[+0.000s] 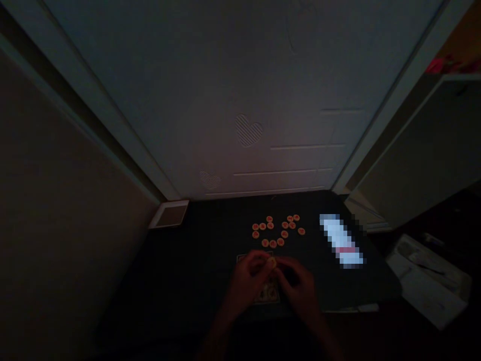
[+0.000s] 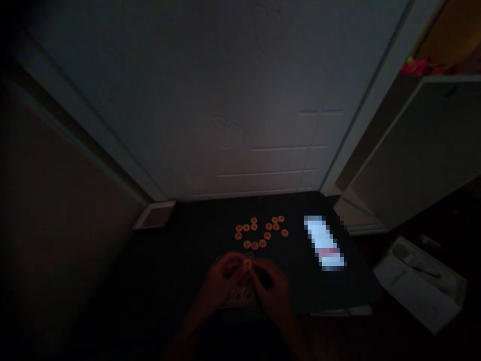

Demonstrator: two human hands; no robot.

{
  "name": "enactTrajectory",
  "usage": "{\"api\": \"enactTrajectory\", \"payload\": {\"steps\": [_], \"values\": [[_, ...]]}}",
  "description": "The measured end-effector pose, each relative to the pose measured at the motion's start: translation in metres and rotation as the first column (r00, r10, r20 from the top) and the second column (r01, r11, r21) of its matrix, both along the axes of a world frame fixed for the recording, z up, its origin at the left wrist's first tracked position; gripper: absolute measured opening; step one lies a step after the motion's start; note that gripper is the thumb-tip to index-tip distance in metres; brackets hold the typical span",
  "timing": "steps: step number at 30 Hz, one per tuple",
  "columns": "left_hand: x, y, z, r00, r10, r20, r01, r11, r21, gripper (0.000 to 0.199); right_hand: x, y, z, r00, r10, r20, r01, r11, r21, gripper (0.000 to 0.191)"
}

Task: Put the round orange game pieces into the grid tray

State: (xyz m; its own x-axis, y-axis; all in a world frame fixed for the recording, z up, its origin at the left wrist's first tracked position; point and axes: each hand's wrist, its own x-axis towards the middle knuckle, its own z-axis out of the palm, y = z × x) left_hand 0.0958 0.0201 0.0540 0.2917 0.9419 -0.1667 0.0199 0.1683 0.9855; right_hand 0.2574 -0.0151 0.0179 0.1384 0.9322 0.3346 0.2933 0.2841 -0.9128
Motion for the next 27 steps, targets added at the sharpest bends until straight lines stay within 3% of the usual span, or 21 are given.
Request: {"api": "enactTrajectory", "payload": {"steps": [12, 27], "values": [[-0.002, -0.001, 0.01, 0.998, 0.0, -0.067, 0.004, 0.998, 0.062, 0.019, -0.001, 0.0, 0.004, 1.0, 0.015, 0.015, -0.015, 0.999, -0.037, 0.025], [-0.007, -0.002, 0.005, 0.997, -0.077, -0.02, 0.078, 0.994, 0.078, 0.024, 0.001, 0.001, -0.001, 0.998, 0.056, -0.038, -0.06, 0.99, -0.128, 0.026]]}}
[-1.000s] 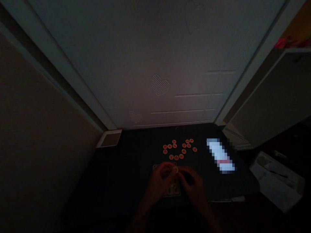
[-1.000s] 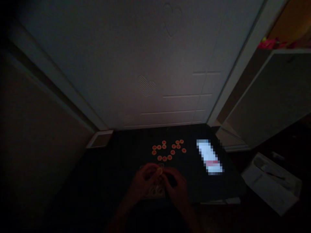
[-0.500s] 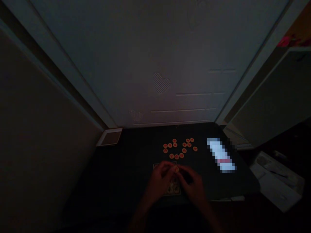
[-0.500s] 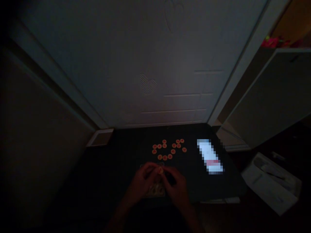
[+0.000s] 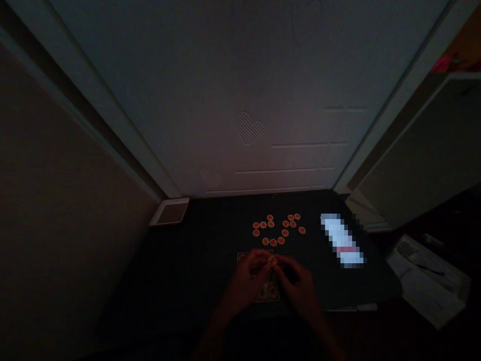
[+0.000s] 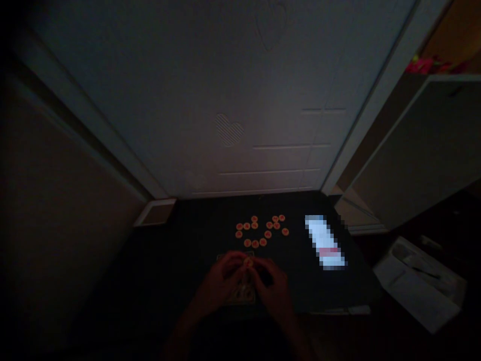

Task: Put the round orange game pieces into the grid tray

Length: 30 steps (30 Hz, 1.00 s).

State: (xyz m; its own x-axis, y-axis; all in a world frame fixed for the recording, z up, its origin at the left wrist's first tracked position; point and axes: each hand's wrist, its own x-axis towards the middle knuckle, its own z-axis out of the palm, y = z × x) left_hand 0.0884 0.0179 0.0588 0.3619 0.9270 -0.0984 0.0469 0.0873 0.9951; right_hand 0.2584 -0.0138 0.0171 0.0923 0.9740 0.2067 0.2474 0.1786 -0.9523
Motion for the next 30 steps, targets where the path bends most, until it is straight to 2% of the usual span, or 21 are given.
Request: {"api": "enactTrajectory", "payload": {"steps": [17, 30], "values": [[-0.0016, 0.0004, 0.0004, 1.0, -0.026, 0.002, 0.026, 1.0, -0.002, 0.024, -0.0007, -0.0002, 0.0011, 1.0, -0.031, 0.003, 0.031, 1.0, 0.006, 0.026], [-0.0011, -0.0006, -0.0008, 0.999, -0.025, -0.02, 0.025, 1.0, 0.006, 0.028, -0.0005, 0.0007, 0.0004, 1.0, -0.004, 0.004, 0.004, 1.0, 0.004, 0.026]]}}
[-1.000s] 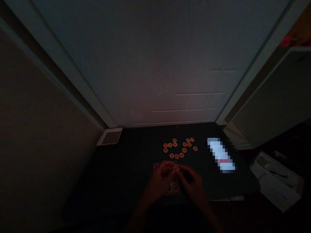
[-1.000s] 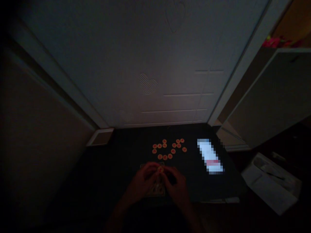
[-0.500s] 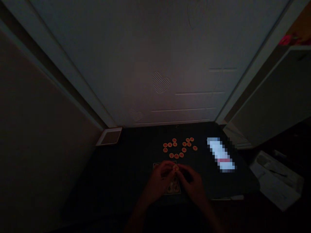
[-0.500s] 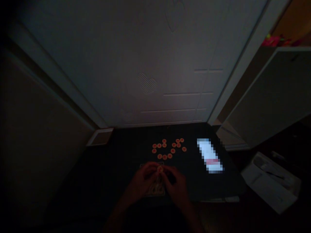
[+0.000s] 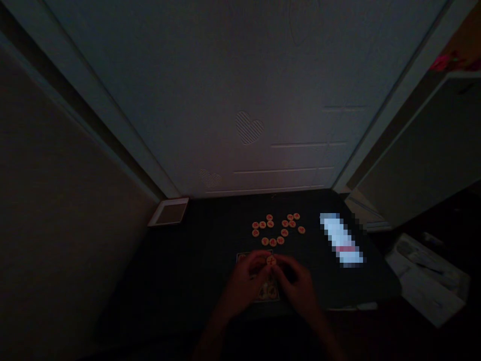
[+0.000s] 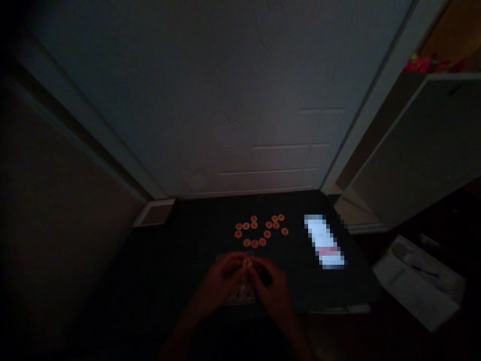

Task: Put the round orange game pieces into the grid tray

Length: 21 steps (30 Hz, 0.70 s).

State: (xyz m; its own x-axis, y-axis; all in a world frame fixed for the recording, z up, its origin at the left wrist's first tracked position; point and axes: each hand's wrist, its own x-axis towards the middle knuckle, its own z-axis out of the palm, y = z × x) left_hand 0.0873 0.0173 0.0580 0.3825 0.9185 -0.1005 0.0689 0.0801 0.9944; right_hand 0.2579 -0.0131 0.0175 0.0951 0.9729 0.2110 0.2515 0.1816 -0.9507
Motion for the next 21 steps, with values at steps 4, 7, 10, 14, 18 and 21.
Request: {"api": "enactTrajectory", "payload": {"steps": [4, 7, 10, 14, 18, 21], "values": [[0.0, 0.0, -0.001, 1.0, 0.001, -0.008, -0.001, 1.0, 0.023, 0.028, -0.001, 0.0, 0.0, 1.0, -0.016, 0.006, 0.016, 1.0, 0.013, 0.024], [0.0, 0.001, -0.004, 1.0, -0.004, -0.001, 0.004, 0.999, 0.039, 0.029, -0.002, -0.001, 0.001, 0.999, -0.038, 0.004, 0.038, 0.999, 0.011, 0.022], [0.001, 0.0, -0.005, 1.0, -0.014, -0.016, 0.015, 0.999, 0.046, 0.028, -0.002, -0.001, 0.001, 0.999, -0.045, 0.006, 0.045, 0.999, 0.007, 0.02], [0.0, -0.002, -0.001, 0.993, 0.015, -0.114, -0.007, 0.997, 0.074, 0.028, -0.001, 0.0, 0.001, 0.997, -0.076, -0.008, 0.076, 0.997, 0.018, 0.02], [-0.016, 0.004, 0.002, 0.947, 0.167, -0.275, -0.116, 0.975, 0.19, 0.026, 0.001, 0.003, -0.003, 0.993, -0.108, -0.052, 0.11, 0.993, 0.042, 0.022], [-0.038, 0.014, -0.003, 0.854, 0.337, -0.396, -0.191, 0.911, 0.365, 0.021, 0.003, 0.004, -0.005, 0.993, -0.106, -0.057, 0.109, 0.993, 0.041, 0.022]]}}
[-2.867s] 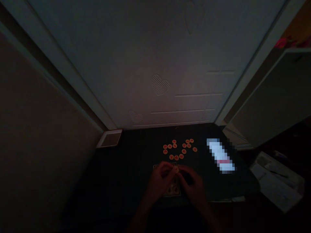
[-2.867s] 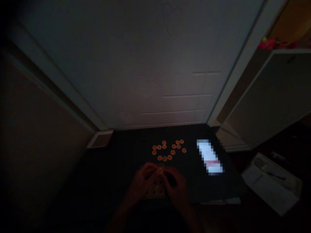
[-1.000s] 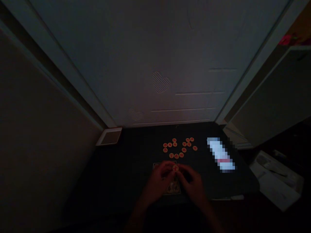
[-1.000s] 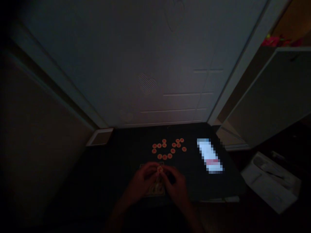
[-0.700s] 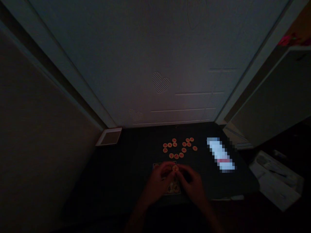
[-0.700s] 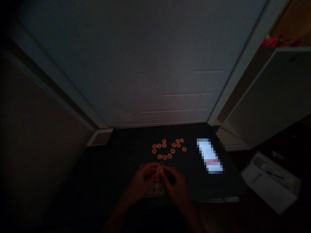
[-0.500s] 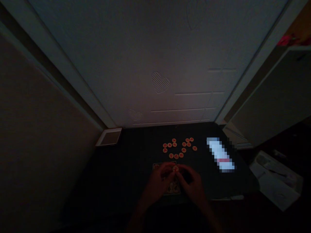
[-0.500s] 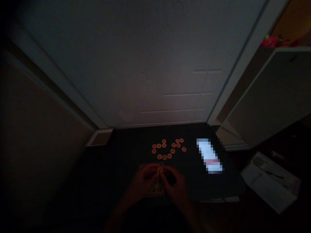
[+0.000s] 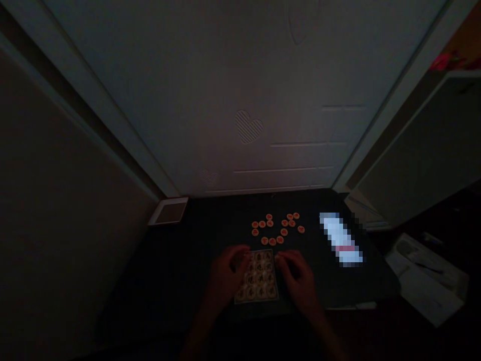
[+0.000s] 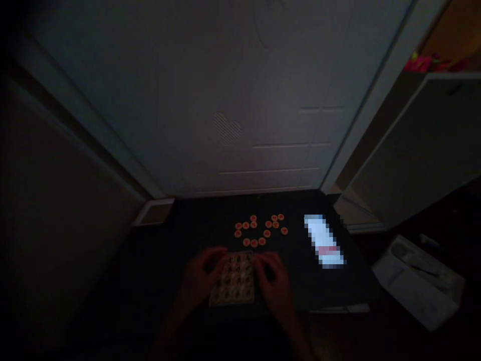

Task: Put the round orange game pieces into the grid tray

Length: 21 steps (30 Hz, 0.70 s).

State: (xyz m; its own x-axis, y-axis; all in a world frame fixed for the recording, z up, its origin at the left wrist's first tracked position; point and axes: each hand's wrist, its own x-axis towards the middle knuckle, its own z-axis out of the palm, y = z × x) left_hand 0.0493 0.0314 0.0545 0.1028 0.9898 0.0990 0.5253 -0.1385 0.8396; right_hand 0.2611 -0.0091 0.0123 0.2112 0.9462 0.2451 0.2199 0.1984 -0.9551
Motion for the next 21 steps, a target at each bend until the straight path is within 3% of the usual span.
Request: {"api": "enactTrajectory", "payload": {"steps": [4, 8, 21], "values": [[-0.025, 0.009, -0.019, 0.993, 0.029, -0.114, -0.011, 0.987, 0.158, 0.018, 0.001, 0.001, -0.002, 1.0, -0.007, 0.027, 0.006, 0.999, 0.034, 0.02], [-0.035, 0.008, -0.032, 0.99, -0.035, -0.137, 0.06, 0.981, 0.184, 0.018, 0.002, 0.001, -0.002, 1.0, 0.014, 0.026, -0.016, 0.999, 0.045, 0.018], [-0.034, 0.006, -0.036, 0.971, -0.143, -0.194, 0.171, 0.976, 0.137, 0.019, -0.001, 0.004, -0.008, 1.0, -0.024, 0.011, 0.025, 1.0, -0.011, 0.015]]}}
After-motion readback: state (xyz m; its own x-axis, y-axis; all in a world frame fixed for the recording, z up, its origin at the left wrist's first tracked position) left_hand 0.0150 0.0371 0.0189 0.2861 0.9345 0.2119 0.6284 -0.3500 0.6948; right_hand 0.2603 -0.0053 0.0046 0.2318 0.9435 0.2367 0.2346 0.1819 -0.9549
